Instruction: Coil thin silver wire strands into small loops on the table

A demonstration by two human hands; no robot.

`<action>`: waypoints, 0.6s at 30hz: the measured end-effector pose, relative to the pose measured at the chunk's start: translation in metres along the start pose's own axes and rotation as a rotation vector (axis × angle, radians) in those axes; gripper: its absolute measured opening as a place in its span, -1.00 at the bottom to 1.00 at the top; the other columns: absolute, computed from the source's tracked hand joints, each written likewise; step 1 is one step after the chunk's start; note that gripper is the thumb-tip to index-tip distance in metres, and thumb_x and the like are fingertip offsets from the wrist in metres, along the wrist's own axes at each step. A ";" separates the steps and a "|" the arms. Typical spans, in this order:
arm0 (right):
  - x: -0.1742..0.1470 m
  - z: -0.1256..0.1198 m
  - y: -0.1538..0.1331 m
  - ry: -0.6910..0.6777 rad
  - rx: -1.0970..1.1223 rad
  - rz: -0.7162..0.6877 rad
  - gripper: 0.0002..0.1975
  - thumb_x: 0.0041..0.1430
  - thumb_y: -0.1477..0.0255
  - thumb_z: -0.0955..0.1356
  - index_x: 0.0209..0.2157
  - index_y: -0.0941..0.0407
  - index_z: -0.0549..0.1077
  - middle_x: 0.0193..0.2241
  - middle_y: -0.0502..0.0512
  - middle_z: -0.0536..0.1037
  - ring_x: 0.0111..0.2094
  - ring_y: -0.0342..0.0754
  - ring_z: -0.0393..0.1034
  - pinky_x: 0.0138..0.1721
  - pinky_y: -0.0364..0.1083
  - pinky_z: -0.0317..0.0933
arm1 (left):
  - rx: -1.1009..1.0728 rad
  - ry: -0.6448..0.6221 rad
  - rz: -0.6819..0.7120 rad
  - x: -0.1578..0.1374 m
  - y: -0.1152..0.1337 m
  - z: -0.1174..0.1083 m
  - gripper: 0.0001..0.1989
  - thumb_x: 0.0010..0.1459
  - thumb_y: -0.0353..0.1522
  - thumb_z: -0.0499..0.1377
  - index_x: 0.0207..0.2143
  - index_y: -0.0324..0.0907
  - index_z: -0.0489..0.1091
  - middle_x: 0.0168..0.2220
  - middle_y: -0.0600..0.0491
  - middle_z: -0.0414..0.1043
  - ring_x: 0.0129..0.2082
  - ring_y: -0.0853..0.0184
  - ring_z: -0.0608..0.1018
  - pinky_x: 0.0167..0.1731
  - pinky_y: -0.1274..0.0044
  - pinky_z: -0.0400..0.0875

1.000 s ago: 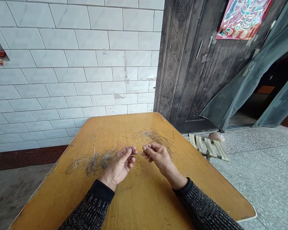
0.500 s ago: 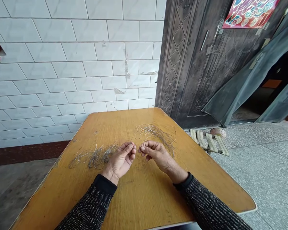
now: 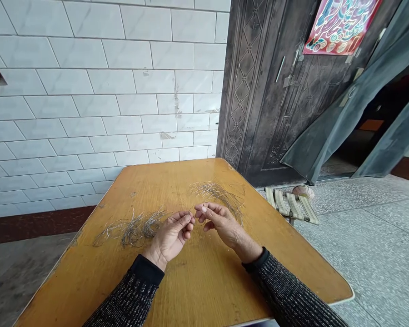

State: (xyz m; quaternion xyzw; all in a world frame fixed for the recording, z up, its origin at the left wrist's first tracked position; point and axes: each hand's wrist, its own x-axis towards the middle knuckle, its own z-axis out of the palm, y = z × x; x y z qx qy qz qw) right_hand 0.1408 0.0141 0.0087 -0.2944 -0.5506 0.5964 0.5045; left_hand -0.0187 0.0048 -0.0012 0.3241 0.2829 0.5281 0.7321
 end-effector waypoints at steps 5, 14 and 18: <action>0.001 -0.001 0.001 0.052 0.085 -0.022 -0.73 -0.05 0.21 0.38 -0.37 0.11 0.49 -0.53 -0.03 0.38 -0.52 -0.24 0.22 -0.58 -0.26 0.14 | 0.000 -0.015 -0.030 -0.001 -0.003 0.003 -0.83 -0.19 -0.48 0.34 -0.48 -0.32 0.43 -0.52 0.09 0.41 -0.60 0.58 0.42 -0.66 0.78 0.30; 0.004 0.005 0.005 0.216 0.077 -0.135 -0.79 -0.06 0.26 0.38 -0.54 0.13 0.46 -0.57 -0.03 0.39 -0.54 -0.22 0.22 -0.58 -0.23 0.14 | -0.029 -0.008 -0.028 -0.002 -0.006 0.008 -0.84 -0.19 -0.47 0.34 -0.51 -0.32 0.42 -0.55 0.10 0.40 -0.62 0.58 0.41 -0.66 0.77 0.30; 0.005 0.004 0.009 0.228 0.095 -0.163 -0.82 -0.05 0.29 0.38 -0.52 0.13 0.48 -0.56 -0.02 0.41 -0.54 -0.23 0.21 -0.55 -0.22 0.14 | 0.005 -0.008 -0.037 -0.003 -0.006 0.009 -0.82 -0.21 -0.46 0.35 -0.52 -0.32 0.41 -0.56 0.10 0.39 -0.64 0.58 0.39 -0.70 0.78 0.25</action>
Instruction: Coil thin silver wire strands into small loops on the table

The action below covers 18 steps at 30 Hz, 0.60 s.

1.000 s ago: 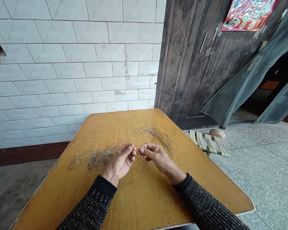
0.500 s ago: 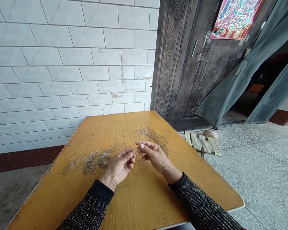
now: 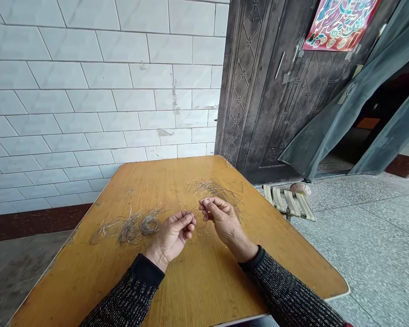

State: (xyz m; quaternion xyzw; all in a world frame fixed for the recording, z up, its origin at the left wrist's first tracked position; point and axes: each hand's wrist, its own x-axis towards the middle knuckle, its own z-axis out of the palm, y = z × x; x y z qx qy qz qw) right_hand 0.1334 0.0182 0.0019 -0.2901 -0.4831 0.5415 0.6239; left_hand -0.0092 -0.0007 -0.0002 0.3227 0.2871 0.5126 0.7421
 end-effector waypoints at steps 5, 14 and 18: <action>-0.001 -0.001 -0.001 0.049 0.020 0.009 -0.82 -0.06 0.29 0.39 -0.50 0.12 0.49 -0.55 0.00 0.45 -0.53 -0.22 0.24 -0.51 -0.21 0.15 | 0.040 -0.004 -0.015 0.000 0.000 0.001 -0.81 -0.23 -0.44 0.36 -0.52 -0.31 0.42 -0.56 0.10 0.40 -0.65 0.60 0.37 -0.72 0.78 0.20; -0.001 0.000 -0.007 0.036 -0.014 0.013 -0.81 -0.05 0.27 0.38 -0.51 0.12 0.47 -0.54 -0.01 0.43 -0.53 -0.22 0.24 -0.55 -0.22 0.15 | 0.078 0.030 0.004 0.001 0.000 -0.002 -0.79 -0.26 -0.42 0.37 -0.53 -0.30 0.42 -0.55 0.09 0.41 -0.62 0.58 0.38 -0.70 0.77 0.20; -0.001 0.002 -0.010 -0.036 -0.078 0.014 -0.81 -0.08 0.29 0.39 -0.42 0.11 0.48 -0.50 -0.01 0.42 -0.51 -0.21 0.24 -0.58 -0.23 0.14 | 0.150 0.077 0.088 0.001 0.001 0.000 -0.77 -0.28 -0.38 0.38 -0.54 -0.29 0.40 -0.57 0.10 0.40 -0.62 0.56 0.39 -0.68 0.74 0.20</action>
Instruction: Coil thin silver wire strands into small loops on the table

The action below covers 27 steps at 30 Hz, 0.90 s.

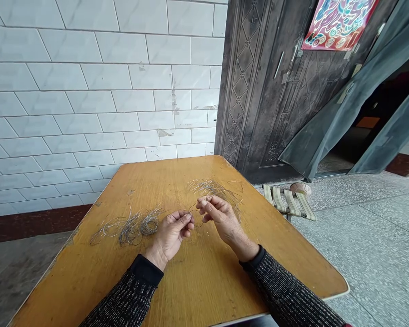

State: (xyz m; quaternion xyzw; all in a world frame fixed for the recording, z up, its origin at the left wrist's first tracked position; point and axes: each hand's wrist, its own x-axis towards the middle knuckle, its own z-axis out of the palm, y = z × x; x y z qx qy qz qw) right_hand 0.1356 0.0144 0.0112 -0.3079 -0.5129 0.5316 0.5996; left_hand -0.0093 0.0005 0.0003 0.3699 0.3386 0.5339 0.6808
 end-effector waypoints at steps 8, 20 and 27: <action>0.001 -0.005 0.003 -0.275 -0.017 0.025 -0.66 -0.19 0.44 0.46 -0.25 0.07 0.48 -0.37 0.00 0.44 -0.38 -0.19 0.31 -0.40 -0.18 0.20 | 0.083 0.027 0.029 0.000 -0.001 0.000 -0.78 -0.23 -0.36 0.35 -0.54 -0.30 0.40 -0.61 0.10 0.39 -0.66 0.54 0.37 -0.65 0.69 0.23; 0.001 -0.002 0.003 -0.225 0.089 0.093 -0.79 -0.16 0.41 0.45 -0.37 0.09 0.52 -0.50 -0.02 0.52 -0.45 -0.20 0.37 -0.34 -0.16 0.22 | -0.171 0.020 -0.004 -0.001 -0.004 0.003 -0.83 -0.22 -0.46 0.35 -0.52 -0.31 0.42 -0.57 0.11 0.40 -0.62 0.58 0.39 -0.62 0.75 0.30; 0.002 -0.004 0.007 -0.217 0.109 0.095 -0.79 -0.09 0.37 0.42 -0.33 0.10 0.51 -0.45 0.00 0.54 -0.42 -0.18 0.40 -0.31 -0.14 0.25 | -0.163 0.011 0.019 -0.001 -0.002 0.002 -0.86 -0.17 -0.47 0.33 -0.50 -0.31 0.42 -0.56 0.11 0.40 -0.60 0.57 0.40 -0.59 0.75 0.33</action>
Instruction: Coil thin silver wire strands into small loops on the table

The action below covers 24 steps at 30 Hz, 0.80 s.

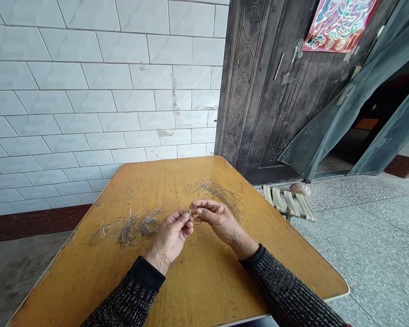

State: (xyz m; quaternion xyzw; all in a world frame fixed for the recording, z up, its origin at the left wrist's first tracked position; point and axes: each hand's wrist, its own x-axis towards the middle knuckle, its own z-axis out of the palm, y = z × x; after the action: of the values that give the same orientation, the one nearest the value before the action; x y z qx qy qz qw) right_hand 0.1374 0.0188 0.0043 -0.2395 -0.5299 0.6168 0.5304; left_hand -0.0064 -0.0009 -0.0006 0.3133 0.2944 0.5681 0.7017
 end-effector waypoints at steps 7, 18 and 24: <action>-0.001 0.000 -0.003 0.073 -0.036 0.028 -0.70 -0.08 0.27 0.41 -0.27 0.08 0.48 -0.40 0.01 0.49 -0.44 -0.19 0.34 -0.53 -0.23 0.20 | 0.040 0.014 0.022 0.000 0.004 0.000 -0.82 -0.19 -0.45 0.34 -0.47 -0.28 0.42 -0.50 0.09 0.44 -0.56 0.53 0.44 -0.60 0.73 0.32; 0.000 0.004 -0.007 0.164 -0.266 -0.015 -0.71 -0.15 0.21 0.41 -0.64 0.15 0.39 -0.70 -0.09 0.32 -0.67 -0.26 0.13 -0.64 -0.22 0.05 | 0.094 -0.019 -0.042 0.001 0.010 -0.005 -0.84 -0.12 -0.44 0.29 -0.41 -0.29 0.43 -0.44 0.06 0.44 -0.55 0.53 0.44 -0.63 0.72 0.26; -0.003 0.007 -0.010 0.132 -0.239 0.004 -0.71 -0.14 0.20 0.41 -0.61 0.15 0.41 -0.68 -0.07 0.34 -0.67 -0.27 0.14 -0.65 -0.23 0.06 | 0.059 0.010 -0.055 0.001 0.013 -0.005 -0.89 -0.14 -0.50 0.30 -0.48 -0.31 0.43 -0.50 0.08 0.43 -0.60 0.60 0.39 -0.67 0.78 0.24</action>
State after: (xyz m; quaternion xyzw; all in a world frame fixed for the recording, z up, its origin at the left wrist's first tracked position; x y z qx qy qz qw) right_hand 0.1364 0.0123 0.0144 -0.3421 -0.5630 0.5334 0.5306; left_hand -0.0182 0.0032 0.0066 0.3226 0.3231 0.5413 0.7061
